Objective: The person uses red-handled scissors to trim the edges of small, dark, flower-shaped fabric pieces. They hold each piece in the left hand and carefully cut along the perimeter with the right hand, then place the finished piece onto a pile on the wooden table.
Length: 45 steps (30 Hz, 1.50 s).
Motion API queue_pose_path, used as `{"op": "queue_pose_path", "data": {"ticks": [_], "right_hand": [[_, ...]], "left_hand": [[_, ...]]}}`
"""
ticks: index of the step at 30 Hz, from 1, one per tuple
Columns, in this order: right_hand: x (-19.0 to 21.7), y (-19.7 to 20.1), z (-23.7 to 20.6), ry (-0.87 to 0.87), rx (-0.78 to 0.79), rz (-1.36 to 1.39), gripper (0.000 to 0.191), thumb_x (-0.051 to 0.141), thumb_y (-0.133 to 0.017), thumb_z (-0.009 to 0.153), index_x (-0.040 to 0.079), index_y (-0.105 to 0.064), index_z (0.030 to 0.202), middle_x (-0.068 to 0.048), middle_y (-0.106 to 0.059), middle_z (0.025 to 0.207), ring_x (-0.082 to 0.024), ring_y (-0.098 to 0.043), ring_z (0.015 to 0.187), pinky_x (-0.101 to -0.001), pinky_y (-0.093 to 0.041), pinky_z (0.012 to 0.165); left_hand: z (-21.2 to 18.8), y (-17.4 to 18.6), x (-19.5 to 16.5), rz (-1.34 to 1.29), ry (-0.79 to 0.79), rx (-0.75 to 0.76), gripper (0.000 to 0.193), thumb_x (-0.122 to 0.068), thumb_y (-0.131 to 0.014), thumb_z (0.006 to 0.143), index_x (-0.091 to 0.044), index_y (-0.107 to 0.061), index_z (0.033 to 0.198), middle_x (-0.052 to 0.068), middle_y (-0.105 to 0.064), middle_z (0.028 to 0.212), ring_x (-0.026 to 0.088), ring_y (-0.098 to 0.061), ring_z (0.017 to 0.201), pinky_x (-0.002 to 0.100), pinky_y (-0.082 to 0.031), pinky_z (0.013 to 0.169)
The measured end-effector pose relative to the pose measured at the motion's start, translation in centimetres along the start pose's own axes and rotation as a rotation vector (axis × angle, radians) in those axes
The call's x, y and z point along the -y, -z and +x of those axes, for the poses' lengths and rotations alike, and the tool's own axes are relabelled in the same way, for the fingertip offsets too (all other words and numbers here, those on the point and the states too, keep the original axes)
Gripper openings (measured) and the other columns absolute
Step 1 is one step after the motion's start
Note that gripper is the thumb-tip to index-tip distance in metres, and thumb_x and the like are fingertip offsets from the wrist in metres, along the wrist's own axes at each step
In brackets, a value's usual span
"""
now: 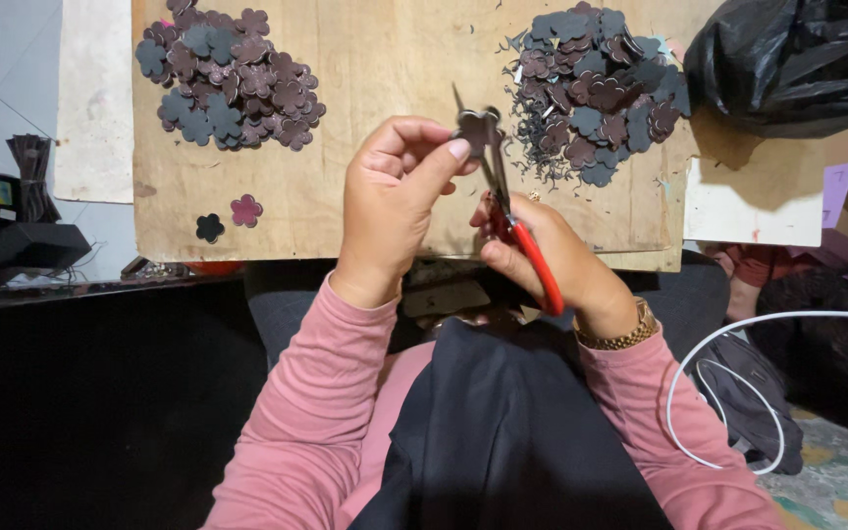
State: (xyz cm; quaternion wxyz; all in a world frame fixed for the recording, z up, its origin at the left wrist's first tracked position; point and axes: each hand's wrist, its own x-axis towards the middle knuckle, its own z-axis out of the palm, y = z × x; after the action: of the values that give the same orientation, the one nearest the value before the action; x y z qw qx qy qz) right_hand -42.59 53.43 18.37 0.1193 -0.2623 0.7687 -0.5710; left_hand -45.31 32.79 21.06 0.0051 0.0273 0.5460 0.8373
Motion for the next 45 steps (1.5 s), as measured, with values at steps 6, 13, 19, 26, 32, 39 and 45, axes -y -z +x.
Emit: {"op": "queue_pose_path", "data": {"ticks": [6, 13, 19, 26, 32, 39, 45], "right_hand": [[-1.2, -0.4, -0.8, -0.165, -0.259, 0.470, 0.027, 0.027, -0.063, 0.106, 0.001, -0.060, 0.111, -0.004, -0.061, 0.093, -0.011, -0.058, 0.084, -0.0265, -0.048, 0.077], [-0.6, -0.3, 0.7, 0.011, -0.435, 0.525, 0.026, 0.022, -0.063, 0.104, 0.000, -0.061, 0.118, -0.005, -0.065, 0.102, -0.012, -0.062, 0.089, -0.0277, -0.052, 0.081], [0.4, 0.1, 0.3, -0.107, -0.416, 0.386, 0.016, 0.011, -0.061, 0.103, -0.002, -0.063, 0.112, -0.006, -0.067, 0.095, -0.013, -0.063, 0.083, -0.0275, -0.052, 0.075], [0.3, -0.3, 0.0, -0.077, -0.353, 0.540, 0.024, 0.012, -0.065, 0.100, 0.003, -0.057, 0.120, -0.004, -0.062, 0.102, -0.012, -0.061, 0.089, -0.0287, -0.051, 0.079], [3.3, -0.8, 0.4, -0.138, -0.205, 0.434, 0.036, 0.018, -0.068, 0.097, 0.003, -0.055, 0.126, -0.002, -0.060, 0.110, -0.013, -0.058, 0.103, -0.0306, -0.050, 0.090], [9.8, -0.6, 0.4, -0.059, -0.015, 0.215, 0.050, 0.030, -0.069, 0.094, 0.003, -0.052, 0.133, -0.005, -0.058, 0.116, -0.014, -0.059, 0.107, -0.0326, -0.053, 0.096], [11.9, -0.1, 0.2, -0.032, 0.001, 0.242, 0.053, 0.032, -0.067, 0.096, 0.002, -0.051, 0.135, -0.005, -0.056, 0.119, -0.014, -0.056, 0.109, -0.0319, -0.049, 0.097]], "left_hand": [[-0.3, 0.1, 0.7, -0.017, 0.034, 0.012, 0.012, -0.008, -0.071, 0.098, -0.006, -0.062, 0.106, 0.004, -0.076, 0.097, 0.010, -0.074, 0.088, 0.022, -0.053, 0.072], [-0.8, -1.0, 2.5, -0.045, 0.108, 0.167, 0.013, -0.004, -0.074, 0.097, -0.003, -0.064, 0.106, 0.002, -0.071, 0.093, 0.006, -0.062, 0.082, 0.022, -0.050, 0.072], [-0.5, -1.5, 2.5, 0.032, 0.116, 0.169, 0.012, -0.007, -0.072, 0.098, -0.003, -0.066, 0.107, 0.003, -0.071, 0.097, 0.006, -0.066, 0.088, 0.021, -0.053, 0.076], [0.0, -1.6, 0.5, -0.002, 0.115, 0.059, 0.021, -0.010, -0.068, 0.097, -0.008, -0.066, 0.118, 0.002, -0.071, 0.096, 0.007, -0.068, 0.086, 0.021, -0.051, 0.068], [0.0, -2.2, -2.0, -0.054, 0.043, 0.023, 0.011, -0.007, -0.070, 0.096, -0.005, -0.065, 0.106, 0.003, -0.072, 0.095, 0.008, -0.068, 0.084, 0.023, -0.054, 0.069], [-1.4, -3.5, -7.2, -0.057, -0.089, 0.033, 0.012, -0.002, -0.073, 0.098, -0.002, -0.062, 0.103, 0.006, -0.070, 0.094, 0.009, -0.064, 0.082, 0.022, -0.053, 0.071], [-3.4, -4.4, -9.8, -0.101, -0.086, 0.030, 0.014, -0.001, -0.070, 0.094, -0.001, -0.063, 0.106, 0.004, -0.071, 0.095, 0.008, -0.067, 0.081, 0.022, -0.055, 0.069]]}}
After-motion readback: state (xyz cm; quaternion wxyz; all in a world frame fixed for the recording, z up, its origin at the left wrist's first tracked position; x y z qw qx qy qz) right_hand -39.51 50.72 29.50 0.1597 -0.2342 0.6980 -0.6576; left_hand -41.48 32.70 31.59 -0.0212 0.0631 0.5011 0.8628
